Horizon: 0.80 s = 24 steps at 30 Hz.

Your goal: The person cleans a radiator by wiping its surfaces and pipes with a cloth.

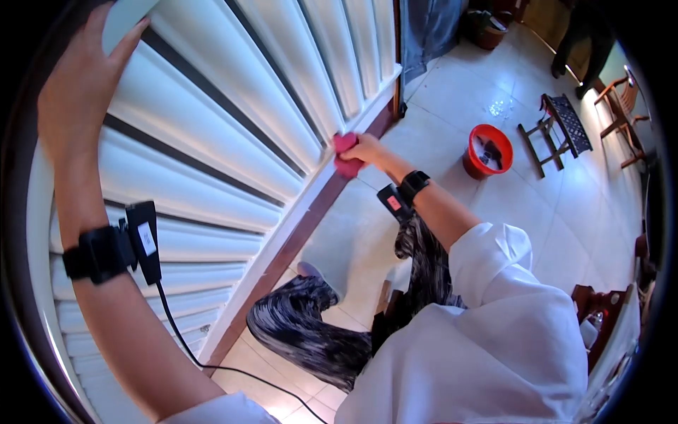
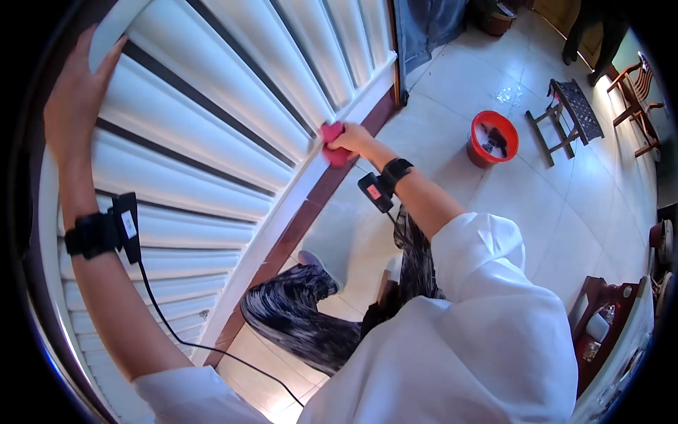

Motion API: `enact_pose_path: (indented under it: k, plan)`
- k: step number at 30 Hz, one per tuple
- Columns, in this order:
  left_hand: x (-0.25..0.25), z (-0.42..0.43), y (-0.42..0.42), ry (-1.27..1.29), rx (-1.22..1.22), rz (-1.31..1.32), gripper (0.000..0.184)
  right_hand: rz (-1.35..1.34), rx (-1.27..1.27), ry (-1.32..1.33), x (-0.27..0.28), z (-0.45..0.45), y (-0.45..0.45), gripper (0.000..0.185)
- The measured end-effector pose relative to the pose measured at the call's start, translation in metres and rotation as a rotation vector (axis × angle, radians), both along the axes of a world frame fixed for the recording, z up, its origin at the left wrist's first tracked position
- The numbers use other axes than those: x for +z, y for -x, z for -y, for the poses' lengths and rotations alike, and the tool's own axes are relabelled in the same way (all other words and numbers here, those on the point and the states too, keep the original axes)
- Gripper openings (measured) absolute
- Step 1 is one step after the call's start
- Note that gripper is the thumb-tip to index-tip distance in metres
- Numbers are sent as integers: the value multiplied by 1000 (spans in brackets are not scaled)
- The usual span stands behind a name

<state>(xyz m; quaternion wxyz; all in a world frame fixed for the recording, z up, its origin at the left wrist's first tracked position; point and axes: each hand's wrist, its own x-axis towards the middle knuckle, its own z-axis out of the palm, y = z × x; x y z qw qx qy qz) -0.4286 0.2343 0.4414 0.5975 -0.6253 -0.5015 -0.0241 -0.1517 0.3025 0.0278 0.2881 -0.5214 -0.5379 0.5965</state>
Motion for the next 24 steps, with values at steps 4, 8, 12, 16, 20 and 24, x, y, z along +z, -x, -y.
enact_pose_path:
  k: [4,8,12,16,20,24]
  plan:
    - [7,4,-9,127,-45,101,56,-699,-30,297,4,71,0,47]
    - [-14,22,-34,41,-65,45,57,-1045,-51,376,27,129,-6,45]
    - [-132,98,-111,339,-414,400,51,-1252,-99,495,37,164,-10,42]
    - [-284,147,-128,726,-383,1039,60,-1266,-166,535,34,195,-6,42]
    - [-364,177,-131,741,-253,1479,61,-1085,-5,388,14,224,6,53]
    - [-380,198,-116,755,-162,1927,37,-910,133,299,6,234,8,64]
